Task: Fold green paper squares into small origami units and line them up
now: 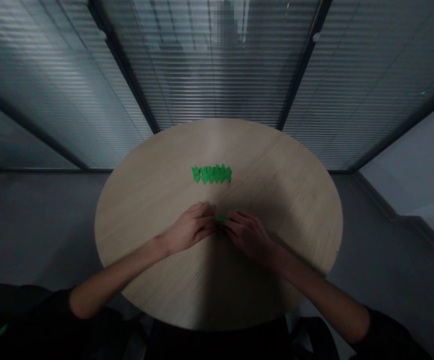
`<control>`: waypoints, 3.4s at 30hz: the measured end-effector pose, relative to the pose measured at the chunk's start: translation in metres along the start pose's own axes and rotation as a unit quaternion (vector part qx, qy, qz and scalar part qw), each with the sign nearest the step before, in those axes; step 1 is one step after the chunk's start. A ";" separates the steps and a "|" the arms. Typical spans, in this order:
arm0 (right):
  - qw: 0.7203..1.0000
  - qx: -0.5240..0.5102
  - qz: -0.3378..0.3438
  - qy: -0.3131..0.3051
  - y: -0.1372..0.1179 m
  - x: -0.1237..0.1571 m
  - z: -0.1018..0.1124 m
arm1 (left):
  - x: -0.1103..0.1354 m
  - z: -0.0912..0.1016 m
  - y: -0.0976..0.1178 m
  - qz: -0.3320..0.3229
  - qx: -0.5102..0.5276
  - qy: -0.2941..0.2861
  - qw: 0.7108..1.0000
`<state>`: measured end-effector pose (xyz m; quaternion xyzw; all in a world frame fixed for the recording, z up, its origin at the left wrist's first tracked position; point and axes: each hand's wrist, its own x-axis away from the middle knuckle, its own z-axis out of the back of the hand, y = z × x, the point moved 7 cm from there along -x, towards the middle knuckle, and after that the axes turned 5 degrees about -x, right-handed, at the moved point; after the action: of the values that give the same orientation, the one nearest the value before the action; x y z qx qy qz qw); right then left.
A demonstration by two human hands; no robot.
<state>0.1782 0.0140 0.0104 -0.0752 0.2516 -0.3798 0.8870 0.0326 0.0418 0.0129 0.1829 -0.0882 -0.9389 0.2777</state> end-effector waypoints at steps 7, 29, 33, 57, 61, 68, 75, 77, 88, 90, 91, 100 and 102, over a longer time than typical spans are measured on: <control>1.000 0.003 0.006 0.003 0.001 0.002 -0.002 | 0.000 -0.003 0.001 -0.041 0.002 0.013 0.999; 0.999 -0.023 -0.005 0.024 0.001 0.002 0.003 | -0.002 0.002 -0.003 -0.033 0.072 0.014 0.997; 0.999 -0.034 -0.021 0.034 0.003 0.000 0.003 | -0.002 0.000 -0.002 -0.022 0.051 0.009 0.998; 0.990 -0.055 -0.133 0.013 0.020 -0.001 -0.008 | 0.003 -0.007 0.002 0.102 0.019 0.013 0.994; 0.986 -0.051 -0.159 -0.005 0.021 -0.002 -0.008 | 0.001 -0.008 0.001 0.119 0.046 0.004 0.992; 0.975 -0.073 -0.210 -0.024 0.027 -0.004 -0.008 | 0.001 -0.008 -0.002 0.149 0.089 0.008 0.985; 0.970 -0.085 -0.226 -0.018 0.030 -0.008 -0.006 | 0.000 -0.007 -0.004 0.165 0.106 0.018 0.980; 0.969 -0.089 -0.230 -0.017 0.031 -0.008 -0.006 | 0.000 -0.007 -0.004 0.167 0.103 0.016 0.980; 0.966 -0.096 -0.238 -0.016 0.035 -0.010 -0.006 | 0.000 -0.007 -0.005 0.177 0.105 0.007 0.979; 0.965 -0.096 -0.242 -0.025 0.035 -0.011 -0.006 | 0.000 -0.007 -0.006 0.178 0.106 0.007 0.978; 0.965 -0.095 -0.244 -0.029 0.035 -0.012 -0.006 | 0.000 -0.008 -0.006 0.179 0.107 0.007 0.978; 0.963 -0.087 -0.253 -0.040 0.033 -0.015 -0.004 | 0.000 -0.005 -0.010 0.191 0.142 0.028 0.971; 0.963 -0.086 -0.253 -0.041 0.033 -0.016 -0.005 | 0.000 -0.004 -0.011 0.200 0.157 0.036 0.966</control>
<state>0.1879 0.0486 0.0018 -0.2283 0.2196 -0.5650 0.7619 0.0292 0.0510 0.0059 0.2370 -0.2592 -0.8314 0.4305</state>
